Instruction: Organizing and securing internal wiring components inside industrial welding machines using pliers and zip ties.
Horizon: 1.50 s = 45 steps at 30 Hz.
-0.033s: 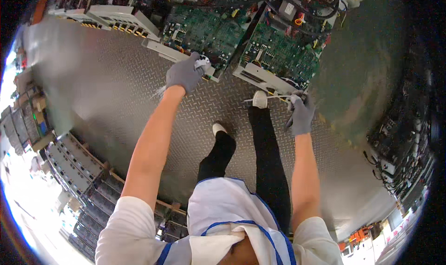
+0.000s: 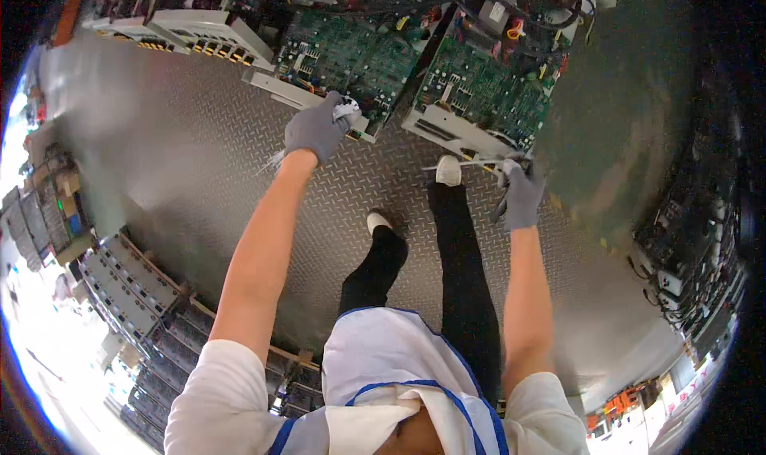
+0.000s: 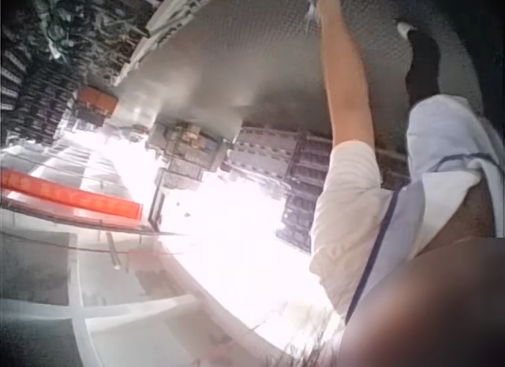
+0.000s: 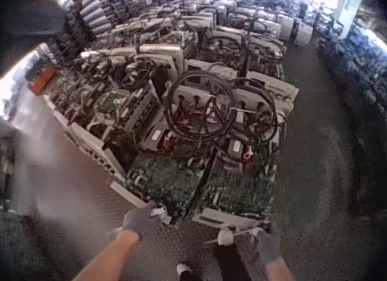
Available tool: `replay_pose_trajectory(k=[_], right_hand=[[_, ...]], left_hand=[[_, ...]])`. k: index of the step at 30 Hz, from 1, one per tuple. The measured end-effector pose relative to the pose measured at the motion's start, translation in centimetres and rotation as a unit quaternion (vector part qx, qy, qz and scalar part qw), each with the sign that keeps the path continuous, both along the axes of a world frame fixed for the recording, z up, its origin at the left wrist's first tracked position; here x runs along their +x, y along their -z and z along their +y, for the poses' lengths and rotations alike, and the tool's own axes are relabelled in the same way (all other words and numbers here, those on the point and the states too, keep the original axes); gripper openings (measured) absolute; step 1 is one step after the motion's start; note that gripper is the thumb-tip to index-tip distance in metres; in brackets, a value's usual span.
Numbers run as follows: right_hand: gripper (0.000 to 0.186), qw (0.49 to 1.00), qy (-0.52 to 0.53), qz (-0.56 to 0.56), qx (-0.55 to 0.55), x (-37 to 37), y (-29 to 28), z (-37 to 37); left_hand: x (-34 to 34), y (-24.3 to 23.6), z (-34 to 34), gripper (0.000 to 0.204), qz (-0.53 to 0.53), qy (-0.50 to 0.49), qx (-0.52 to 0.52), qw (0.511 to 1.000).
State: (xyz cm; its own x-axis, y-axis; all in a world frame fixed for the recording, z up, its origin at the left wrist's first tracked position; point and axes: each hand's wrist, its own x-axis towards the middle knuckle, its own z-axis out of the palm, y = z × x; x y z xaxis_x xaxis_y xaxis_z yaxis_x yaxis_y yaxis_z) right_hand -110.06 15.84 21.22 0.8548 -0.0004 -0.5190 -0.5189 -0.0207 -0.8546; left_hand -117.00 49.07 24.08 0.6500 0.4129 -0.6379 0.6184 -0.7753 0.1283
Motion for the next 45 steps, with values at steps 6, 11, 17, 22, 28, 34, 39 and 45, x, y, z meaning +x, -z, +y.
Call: replay_pose_trajectory(k=[6,11,17,22,28,34,39,45], right_hand=[[0.006,0.999,-0.007,-0.053,-0.001,0.1,-1.4,0.9],[0.009,0.997,-0.019,-0.066,-0.026,-2.3,-0.7,0.9],[0.016,0.994,-0.085,-0.028,0.059,-6.2,5.6,3.4],[0.016,0.937,-0.247,-0.241,-0.058,-4.7,10.4,2.6],[0.014,0.922,-0.164,-0.349,0.032,-5.1,15.3,1.5],[0.017,0.935,0.004,-0.340,0.098,-2.9,17.2,-1.0],[0.019,0.896,-0.072,-0.434,0.061,-1.2,16.4,0.0],[0.017,0.911,-0.194,-0.363,-0.002,-2.9,20.0,1.3]], left_hand=[[-4.6,1.4,0.7,0.045,-0.097,-0.004,0.008,0.995],[-5.6,1.7,-0.6,0.042,-0.108,-0.033,0.001,0.994],[-6.3,2.9,0.2,0.040,-0.153,-0.048,0.026,0.987],[-7.2,5.0,2.0,0.041,-0.296,-0.037,-0.061,0.953],[-7.8,6.9,3.0,0.036,-0.353,-0.003,-0.024,0.935],[-5.5,5.0,-2.3,0.080,-0.285,-0.053,0.126,0.949],[-6.0,6.2,-1.6,0.094,-0.351,-0.044,0.162,0.921],[-5.5,5.7,-2.4,0.094,-0.337,-0.094,0.087,0.933]])
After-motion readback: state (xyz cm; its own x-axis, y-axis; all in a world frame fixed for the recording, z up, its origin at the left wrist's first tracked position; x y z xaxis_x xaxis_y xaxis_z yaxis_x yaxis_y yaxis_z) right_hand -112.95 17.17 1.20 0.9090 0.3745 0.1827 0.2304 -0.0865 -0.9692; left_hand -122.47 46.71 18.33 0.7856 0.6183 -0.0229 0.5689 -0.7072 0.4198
